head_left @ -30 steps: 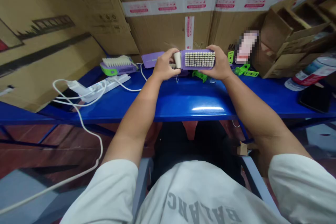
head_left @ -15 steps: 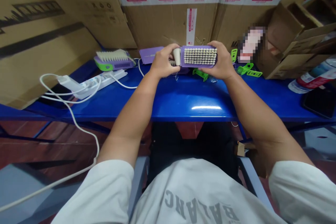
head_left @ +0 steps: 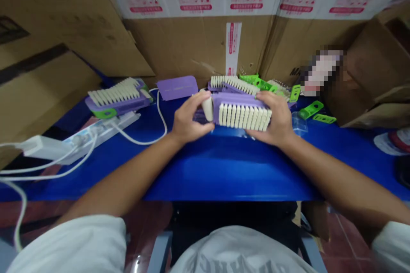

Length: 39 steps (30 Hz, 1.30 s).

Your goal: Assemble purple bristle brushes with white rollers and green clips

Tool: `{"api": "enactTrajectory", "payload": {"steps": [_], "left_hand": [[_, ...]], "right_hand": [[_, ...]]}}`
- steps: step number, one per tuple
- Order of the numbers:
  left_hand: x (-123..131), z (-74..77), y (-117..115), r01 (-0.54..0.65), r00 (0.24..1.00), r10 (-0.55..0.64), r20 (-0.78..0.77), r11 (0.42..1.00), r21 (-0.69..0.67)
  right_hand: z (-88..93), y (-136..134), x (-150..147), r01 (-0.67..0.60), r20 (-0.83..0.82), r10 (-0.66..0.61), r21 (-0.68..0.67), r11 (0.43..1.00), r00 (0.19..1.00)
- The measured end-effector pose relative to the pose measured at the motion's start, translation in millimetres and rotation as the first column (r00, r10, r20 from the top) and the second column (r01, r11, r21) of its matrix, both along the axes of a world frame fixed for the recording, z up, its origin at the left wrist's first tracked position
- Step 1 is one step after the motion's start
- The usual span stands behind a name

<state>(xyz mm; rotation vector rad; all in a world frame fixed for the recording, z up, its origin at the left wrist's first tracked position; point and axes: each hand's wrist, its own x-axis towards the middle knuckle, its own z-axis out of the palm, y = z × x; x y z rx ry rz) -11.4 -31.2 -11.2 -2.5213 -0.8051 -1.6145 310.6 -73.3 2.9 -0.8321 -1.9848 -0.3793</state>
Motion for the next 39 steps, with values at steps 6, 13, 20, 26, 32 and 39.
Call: {"api": "enactTrajectory", "payload": {"steps": [6,13,20,26,32,39], "left_hand": [[-2.4,-7.8,-11.4,0.052,0.998,-0.053,-0.034,0.998,-0.026],[-1.5,1.5,8.2,0.072,0.997,-0.076,-0.034,0.992,-0.102],[3.4,-1.5,19.2,0.076,0.996,-0.083,-0.018,0.969,-0.237],[10.8,8.0,29.9,0.179,0.984,-0.174,0.041,0.953,-0.245],[15.5,34.9,38.0,0.159,0.987,-0.163,0.003,0.955,-0.252],[23.7,19.5,23.6,0.112,0.992,-0.118,-0.046,0.987,-0.118]], "right_hand": [[-12.6,-4.8,-1.0,-0.008,0.017,0.008,0.034,0.999,1.000],[-6.6,14.9,8.3,0.012,-0.015,-0.012,-0.016,1.000,1.000],[-14.2,34.5,11.0,-0.115,-0.070,0.112,-0.040,0.993,0.991],[15.2,41.8,23.9,-0.107,0.025,0.114,-0.200,0.974,0.993],[48.6,40.0,33.0,-0.069,0.089,0.092,-0.232,0.970,0.992],[24.3,21.7,37.9,-0.086,0.054,0.095,-0.149,0.985,0.994]]}}
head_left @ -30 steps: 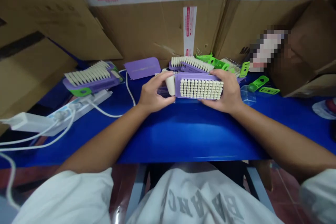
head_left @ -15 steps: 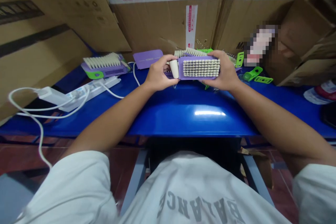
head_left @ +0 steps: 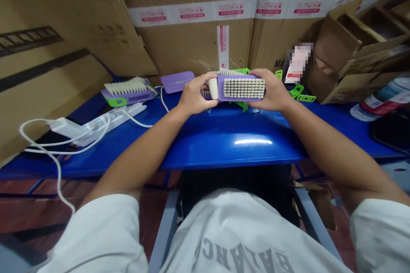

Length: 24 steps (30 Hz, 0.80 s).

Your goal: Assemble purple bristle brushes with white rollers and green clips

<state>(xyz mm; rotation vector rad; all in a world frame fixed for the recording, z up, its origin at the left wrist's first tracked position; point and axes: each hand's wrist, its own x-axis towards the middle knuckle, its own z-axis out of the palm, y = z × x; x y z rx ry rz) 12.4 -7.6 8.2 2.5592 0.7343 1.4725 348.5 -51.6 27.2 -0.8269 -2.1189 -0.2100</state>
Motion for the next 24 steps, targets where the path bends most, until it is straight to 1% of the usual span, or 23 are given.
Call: {"api": "enactTrajectory", "payload": {"steps": [3,5,8,13,16,20,24], "left_hand": [[0.6,-10.9,-9.7,-0.029,0.998,0.031,-0.046,0.999,0.027],[-1.4,-13.5,-13.2,-0.027,0.997,0.029,-0.066,0.999,0.031],[-5.6,-11.6,-14.7,-0.029,0.996,0.031,-0.084,0.999,0.025],[-6.3,-8.1,-16.1,-0.053,0.992,0.058,-0.115,0.998,0.039],[-3.5,-9.4,-17.6,-0.044,0.995,0.047,-0.089,0.999,0.032],[-1.9,-11.6,-16.8,-0.025,0.999,0.024,-0.048,0.999,-0.022],[-1.7,-14.2,-13.3,-0.027,1.000,0.026,-0.017,0.998,-0.054]], "right_hand": [[-10.5,-5.8,0.7,0.023,-0.005,-0.023,-0.011,1.000,1.000],[-14.5,-5.9,-0.1,0.022,0.009,-0.022,-0.016,1.000,1.000],[-17.5,-2.7,-1.7,0.005,0.028,-0.005,-0.005,1.000,1.000],[-16.7,-0.9,0.7,-0.051,0.056,0.047,0.066,0.997,0.997],[-14.5,-2.3,3.0,-0.026,0.052,0.023,0.053,0.998,0.998],[-14.3,-2.1,2.6,0.026,0.030,-0.027,0.015,1.000,0.999],[-16.8,-0.3,1.1,0.009,0.015,-0.010,0.029,1.000,1.000]]}}
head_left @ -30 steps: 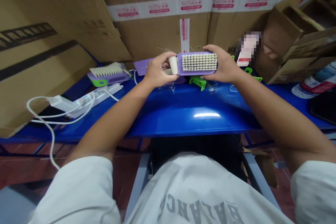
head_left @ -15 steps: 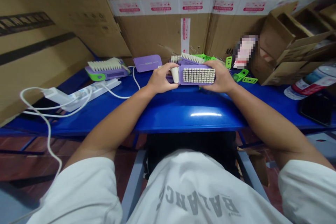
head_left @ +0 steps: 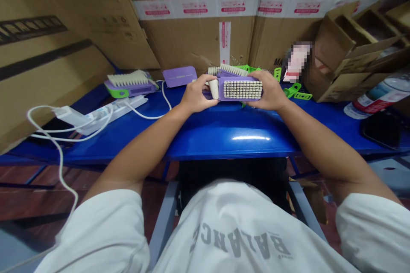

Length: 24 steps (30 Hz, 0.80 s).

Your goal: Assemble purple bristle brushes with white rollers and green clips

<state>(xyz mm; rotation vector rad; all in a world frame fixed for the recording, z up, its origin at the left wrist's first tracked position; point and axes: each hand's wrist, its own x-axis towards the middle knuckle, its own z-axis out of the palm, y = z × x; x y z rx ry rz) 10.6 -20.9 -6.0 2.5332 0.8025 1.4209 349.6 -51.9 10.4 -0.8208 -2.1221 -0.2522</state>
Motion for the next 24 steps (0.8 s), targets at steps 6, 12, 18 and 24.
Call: {"api": "enactTrajectory", "payload": {"steps": [6,12,18,24], "left_hand": [[-0.1,-1.0,4.1,-0.021,0.998,0.019,0.055,1.000,0.023],[-1.9,3.7,2.9,-0.070,0.997,0.068,0.042,0.995,0.072],[-1.0,6.9,-4.0,-0.034,0.999,0.032,0.033,0.997,0.069],[-2.2,6.5,-4.3,-0.031,1.000,0.030,0.008,0.997,0.072]], "right_hand": [[-1.0,0.1,0.7,-0.001,-0.044,0.000,-0.021,1.000,0.999],[0.2,-1.0,-0.9,0.001,-0.064,-0.003,-0.027,1.000,0.998],[4.3,-4.3,-0.2,-0.008,-0.043,0.007,-0.030,1.000,0.999],[8.8,-7.1,2.2,0.001,-0.013,-0.002,-0.077,0.997,1.000]]}}
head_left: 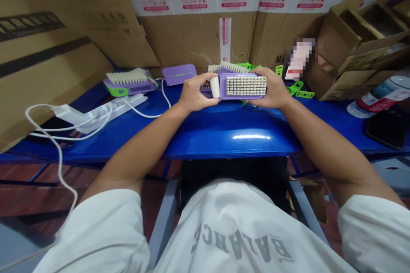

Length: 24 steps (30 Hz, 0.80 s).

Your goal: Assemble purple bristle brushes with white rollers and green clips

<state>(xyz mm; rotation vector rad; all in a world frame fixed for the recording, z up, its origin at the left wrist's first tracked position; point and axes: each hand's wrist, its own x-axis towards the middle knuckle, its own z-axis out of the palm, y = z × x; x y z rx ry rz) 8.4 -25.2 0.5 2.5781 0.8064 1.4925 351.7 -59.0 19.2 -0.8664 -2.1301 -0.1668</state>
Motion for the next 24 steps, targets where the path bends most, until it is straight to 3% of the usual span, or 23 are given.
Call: {"api": "enactTrajectory", "payload": {"steps": [10,24], "left_hand": [[-1.4,-4.4,3.4,0.005,0.997,0.007,-0.080,0.990,0.139],[-5.2,-1.1,12.4,0.017,0.987,0.014,-0.159,0.981,0.192]], "right_hand": [[-4.3,4.8,3.8,-0.020,0.010,0.019,0.054,0.998,1.000],[-7.7,7.5,4.0,-0.014,0.019,0.013,0.078,0.997,1.000]]}}
